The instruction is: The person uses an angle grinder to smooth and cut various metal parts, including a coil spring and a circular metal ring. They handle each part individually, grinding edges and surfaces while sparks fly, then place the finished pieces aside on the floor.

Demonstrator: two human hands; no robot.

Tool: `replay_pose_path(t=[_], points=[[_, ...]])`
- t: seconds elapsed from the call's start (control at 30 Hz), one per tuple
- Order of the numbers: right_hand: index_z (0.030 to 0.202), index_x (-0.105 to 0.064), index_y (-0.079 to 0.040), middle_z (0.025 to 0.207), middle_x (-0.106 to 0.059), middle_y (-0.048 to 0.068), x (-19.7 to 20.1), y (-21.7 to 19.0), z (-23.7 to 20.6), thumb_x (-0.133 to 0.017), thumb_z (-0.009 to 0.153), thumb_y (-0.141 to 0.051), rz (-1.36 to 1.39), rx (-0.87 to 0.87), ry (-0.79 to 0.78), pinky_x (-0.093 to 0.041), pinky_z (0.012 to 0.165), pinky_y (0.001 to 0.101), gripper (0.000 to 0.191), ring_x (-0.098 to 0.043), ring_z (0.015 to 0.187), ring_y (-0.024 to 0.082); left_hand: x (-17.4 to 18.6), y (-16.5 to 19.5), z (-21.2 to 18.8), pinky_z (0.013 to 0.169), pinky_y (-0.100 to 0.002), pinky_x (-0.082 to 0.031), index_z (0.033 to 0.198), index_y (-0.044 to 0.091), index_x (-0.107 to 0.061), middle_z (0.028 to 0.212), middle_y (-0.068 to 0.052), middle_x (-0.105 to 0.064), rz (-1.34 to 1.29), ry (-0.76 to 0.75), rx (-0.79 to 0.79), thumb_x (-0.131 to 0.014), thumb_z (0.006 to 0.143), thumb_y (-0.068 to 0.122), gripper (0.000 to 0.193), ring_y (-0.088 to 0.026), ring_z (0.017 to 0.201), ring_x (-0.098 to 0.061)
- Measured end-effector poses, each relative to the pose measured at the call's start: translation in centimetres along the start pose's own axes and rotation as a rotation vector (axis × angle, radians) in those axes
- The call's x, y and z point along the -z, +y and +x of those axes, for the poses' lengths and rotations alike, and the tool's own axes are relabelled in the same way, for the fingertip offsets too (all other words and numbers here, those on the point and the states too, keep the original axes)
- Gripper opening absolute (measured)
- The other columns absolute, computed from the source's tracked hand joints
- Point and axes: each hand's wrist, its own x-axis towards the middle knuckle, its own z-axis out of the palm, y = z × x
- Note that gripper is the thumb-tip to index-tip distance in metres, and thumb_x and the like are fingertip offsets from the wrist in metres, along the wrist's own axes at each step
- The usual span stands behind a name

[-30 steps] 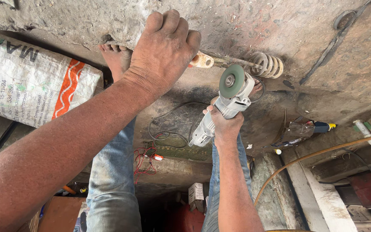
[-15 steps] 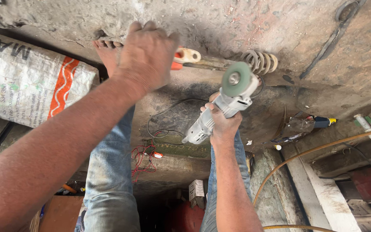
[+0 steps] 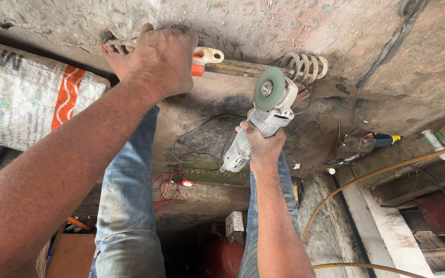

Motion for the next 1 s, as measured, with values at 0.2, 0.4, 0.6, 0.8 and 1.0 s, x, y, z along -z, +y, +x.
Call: replay_pose_path(t=[0.2, 0.4, 0.6, 0.8, 1.0], points=[[0.113, -0.065, 0.002, 0.102, -0.07, 0.009, 0.1, 0.4, 0.0, -0.082, 0.08, 0.003, -0.03, -0.004, -0.022, -0.069, 0.075, 0.0382, 0.037, -0.072, 0.082, 0.016, -0.4, 0.1, -0.2, 0.096, -0.046, -0.046, 0.109, 0.011, -0.07, 0.084, -0.011, -0.07, 0.001, -0.045, 0.017, -0.085, 0.07, 0.024, 0.044, -0.024, 0.089, -0.068], [0.113, -0.065, 0.003, 0.1, -0.071, 0.01, 0.0, 0.6, 0.1, -0.084, 0.08, 0.0, -0.051, 0.001, -0.028, -0.07, 0.075, 0.0386, 0.038, -0.073, 0.082, 0.017, 0.0, 0.1, -0.3, 0.097, -0.046, -0.046, 0.104, 0.011, -0.072, 0.083, -0.011, -0.069, 0.0, -0.005, 0.008, -0.085, 0.068, 0.023, 0.04, -0.023, 0.085, -0.069], [0.112, -0.065, 0.004, 0.102, -0.071, 0.01, -0.1, 0.8, 0.0, -0.079, 0.082, 0.006, -0.071, 0.003, -0.007, -0.069, 0.073, 0.0377, 0.033, -0.073, 0.082, 0.016, 0.0, 0.1, -0.3, 0.093, -0.043, -0.047, 0.099, 0.013, -0.075, 0.078, -0.01, -0.07, 0.004, 0.024, 0.001, -0.086, 0.068, 0.023, 0.035, -0.023, 0.079, -0.069], [0.112, -0.065, 0.005, 0.103, -0.071, 0.011, -0.1, 1.0, -0.1, -0.078, 0.082, 0.008, -0.078, 0.019, -0.009, -0.069, 0.074, 0.0373, 0.032, -0.073, 0.083, 0.017, 0.2, 0.2, -0.2, 0.094, -0.042, -0.048, 0.099, 0.013, -0.075, 0.076, -0.01, -0.07, 0.023, -0.02, 0.015, -0.088, 0.068, 0.028, 0.037, -0.022, 0.076, -0.069], [0.11, -0.066, 0.005, 0.103, -0.073, 0.013, -0.1, 1.4, -0.5, -0.073, 0.081, 0.009, -0.106, -0.019, 0.017, -0.071, 0.074, 0.0378, 0.03, -0.076, 0.083, 0.019, -0.2, -0.4, 0.4, 0.087, -0.043, -0.05, 0.099, 0.009, -0.075, 0.073, -0.011, -0.068, 0.028, -0.003, -0.01, -0.084, 0.069, 0.024, 0.035, -0.021, 0.07, -0.068]])
